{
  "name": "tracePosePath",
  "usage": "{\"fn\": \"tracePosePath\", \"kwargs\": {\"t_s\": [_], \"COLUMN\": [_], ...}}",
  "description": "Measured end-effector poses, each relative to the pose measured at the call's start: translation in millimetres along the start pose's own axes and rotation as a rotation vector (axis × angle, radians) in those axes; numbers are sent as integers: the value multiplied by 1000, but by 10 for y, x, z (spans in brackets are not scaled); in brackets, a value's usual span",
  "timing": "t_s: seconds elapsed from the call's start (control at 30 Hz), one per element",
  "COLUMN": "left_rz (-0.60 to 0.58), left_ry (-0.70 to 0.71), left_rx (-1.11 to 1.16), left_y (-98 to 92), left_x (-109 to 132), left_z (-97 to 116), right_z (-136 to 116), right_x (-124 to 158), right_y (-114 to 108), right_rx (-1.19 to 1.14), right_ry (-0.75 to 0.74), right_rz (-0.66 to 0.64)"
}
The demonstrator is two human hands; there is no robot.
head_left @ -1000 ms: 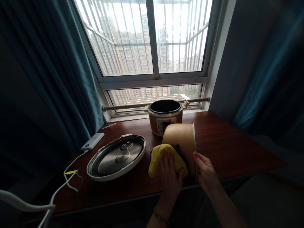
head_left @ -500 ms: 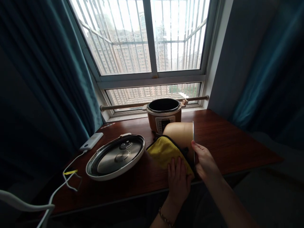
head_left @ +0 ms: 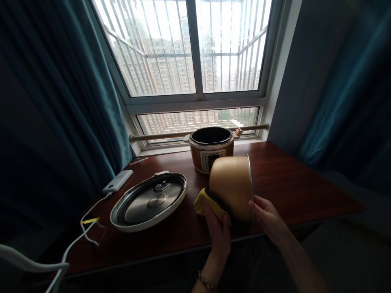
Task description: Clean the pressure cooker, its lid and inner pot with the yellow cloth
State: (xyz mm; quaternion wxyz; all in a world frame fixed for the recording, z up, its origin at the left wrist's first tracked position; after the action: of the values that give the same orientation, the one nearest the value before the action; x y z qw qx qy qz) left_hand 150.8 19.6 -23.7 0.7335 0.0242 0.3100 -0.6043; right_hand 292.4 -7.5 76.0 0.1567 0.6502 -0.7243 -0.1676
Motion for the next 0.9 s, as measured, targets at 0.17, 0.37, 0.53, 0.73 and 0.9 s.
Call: {"fn": "tracePosePath", "kwargs": {"t_s": [0.17, 0.37, 0.53, 0.73, 0.9], "left_rz": [13, -14, 70, 39, 23], "left_ry": [225, 599, 414, -238, -178], "left_rx": [-256, -490, -323, 223, 227], "left_y": [102, 205, 78, 133, 168], "left_x": [80, 194, 75, -26, -52], "left_z": [68, 89, 25, -198, -208], "right_z": [257, 182, -7, -142, 90], "right_x": [111, 91, 88, -97, -94], "right_y": [-33, 184, 300, 199, -68], "right_rx": [25, -87, -160, -200, -34], "right_ry": [-67, -22, 27, 46, 17], "right_rz": [93, 112, 111, 23, -18]}}
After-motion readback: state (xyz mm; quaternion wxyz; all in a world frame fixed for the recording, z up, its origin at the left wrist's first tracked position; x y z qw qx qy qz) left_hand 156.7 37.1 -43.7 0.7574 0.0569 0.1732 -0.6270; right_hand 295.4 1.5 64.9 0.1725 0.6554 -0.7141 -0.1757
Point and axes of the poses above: each hand's wrist, its own x-axis away from the middle knuckle, its own y-axis out of the palm, z = x × y, the point moved 1 cm from there along -x, towards the middle knuckle, and after that the axes turned 1 degree about x, right-handed, at the moved point
